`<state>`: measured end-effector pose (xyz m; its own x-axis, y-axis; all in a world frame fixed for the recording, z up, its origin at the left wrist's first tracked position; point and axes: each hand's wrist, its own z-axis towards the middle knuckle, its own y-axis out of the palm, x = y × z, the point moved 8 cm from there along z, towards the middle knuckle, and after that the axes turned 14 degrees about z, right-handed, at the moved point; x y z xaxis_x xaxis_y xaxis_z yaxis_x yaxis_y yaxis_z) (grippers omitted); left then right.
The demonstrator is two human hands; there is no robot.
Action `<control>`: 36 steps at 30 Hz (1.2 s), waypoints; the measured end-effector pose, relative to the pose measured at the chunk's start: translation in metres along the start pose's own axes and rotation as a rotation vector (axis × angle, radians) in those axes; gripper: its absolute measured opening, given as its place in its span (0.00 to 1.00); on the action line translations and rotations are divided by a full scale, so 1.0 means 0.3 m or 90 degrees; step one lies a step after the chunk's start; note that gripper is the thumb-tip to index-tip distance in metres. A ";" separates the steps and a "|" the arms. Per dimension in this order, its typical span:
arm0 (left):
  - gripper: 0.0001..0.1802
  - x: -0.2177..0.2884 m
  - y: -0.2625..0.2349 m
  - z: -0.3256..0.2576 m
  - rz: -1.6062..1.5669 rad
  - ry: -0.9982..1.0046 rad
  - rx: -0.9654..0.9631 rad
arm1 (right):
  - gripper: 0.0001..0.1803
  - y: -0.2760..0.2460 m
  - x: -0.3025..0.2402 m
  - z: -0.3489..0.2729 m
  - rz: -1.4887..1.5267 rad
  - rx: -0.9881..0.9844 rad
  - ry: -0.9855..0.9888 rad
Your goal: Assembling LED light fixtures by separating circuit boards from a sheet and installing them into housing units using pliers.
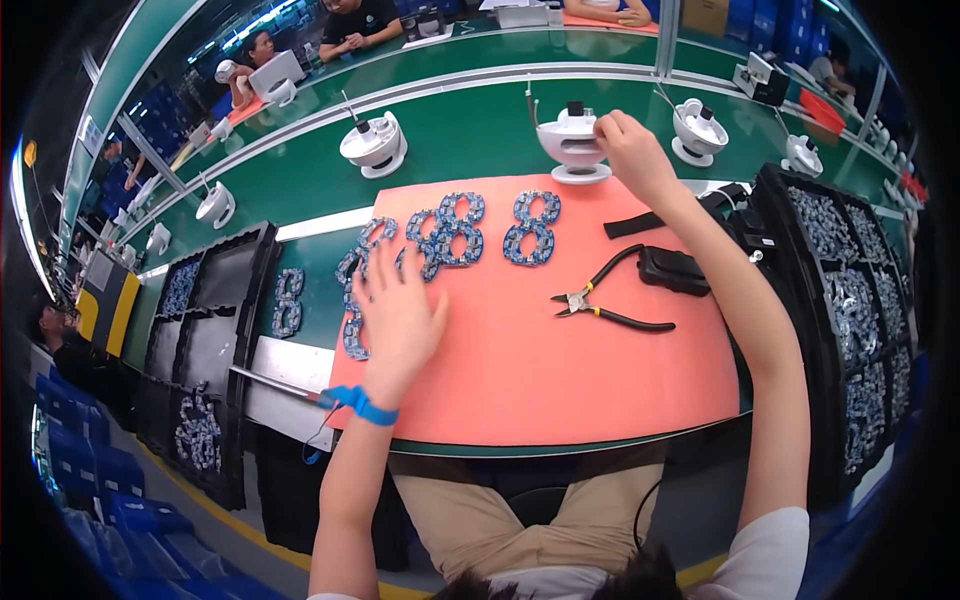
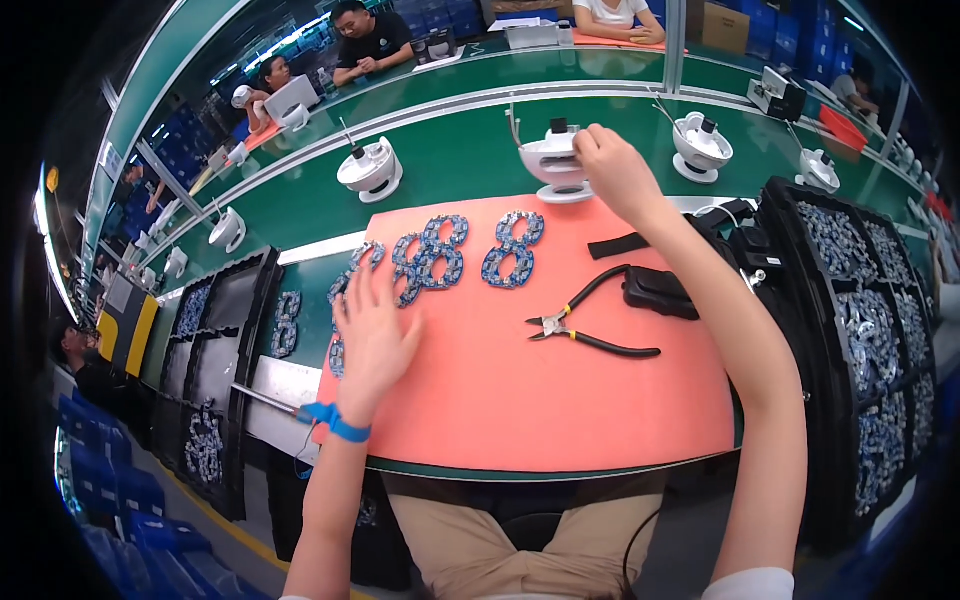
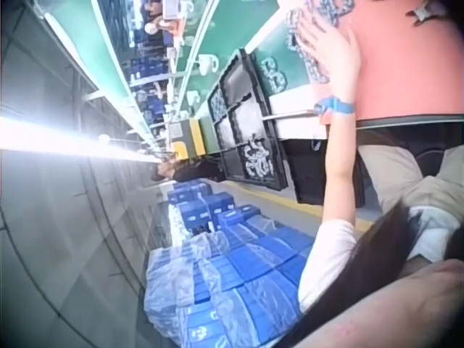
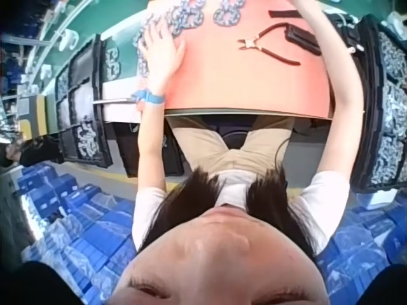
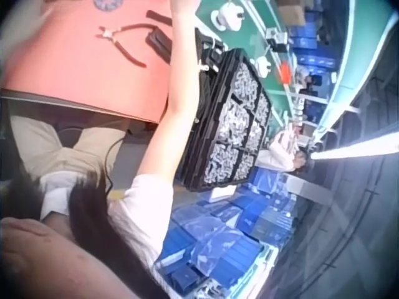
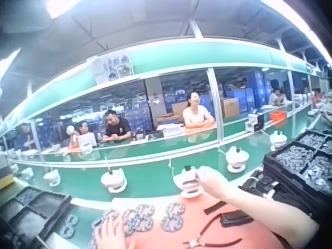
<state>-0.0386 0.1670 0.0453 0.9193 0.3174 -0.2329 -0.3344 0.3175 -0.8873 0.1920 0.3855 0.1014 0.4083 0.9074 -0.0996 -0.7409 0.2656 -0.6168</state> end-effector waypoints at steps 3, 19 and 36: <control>0.36 -0.090 0.012 -0.085 0.018 -0.038 -0.063 | 0.05 -0.034 -0.130 -0.026 0.027 0.013 -0.014; 0.31 0.100 -0.252 -0.298 -0.737 -0.033 0.108 | 0.14 -0.202 -0.808 -0.288 0.228 0.056 -0.294; 0.24 -0.016 -0.029 -0.225 -1.084 -0.073 -0.119 | 0.51 -0.035 -0.372 -0.344 0.136 -0.591 0.124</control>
<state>-0.0260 0.1023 0.0271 0.1643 -0.1811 0.9696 0.9634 0.2405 -0.1183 0.2092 0.2480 0.0384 0.4568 0.8146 -0.3573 -0.1280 -0.3373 -0.9327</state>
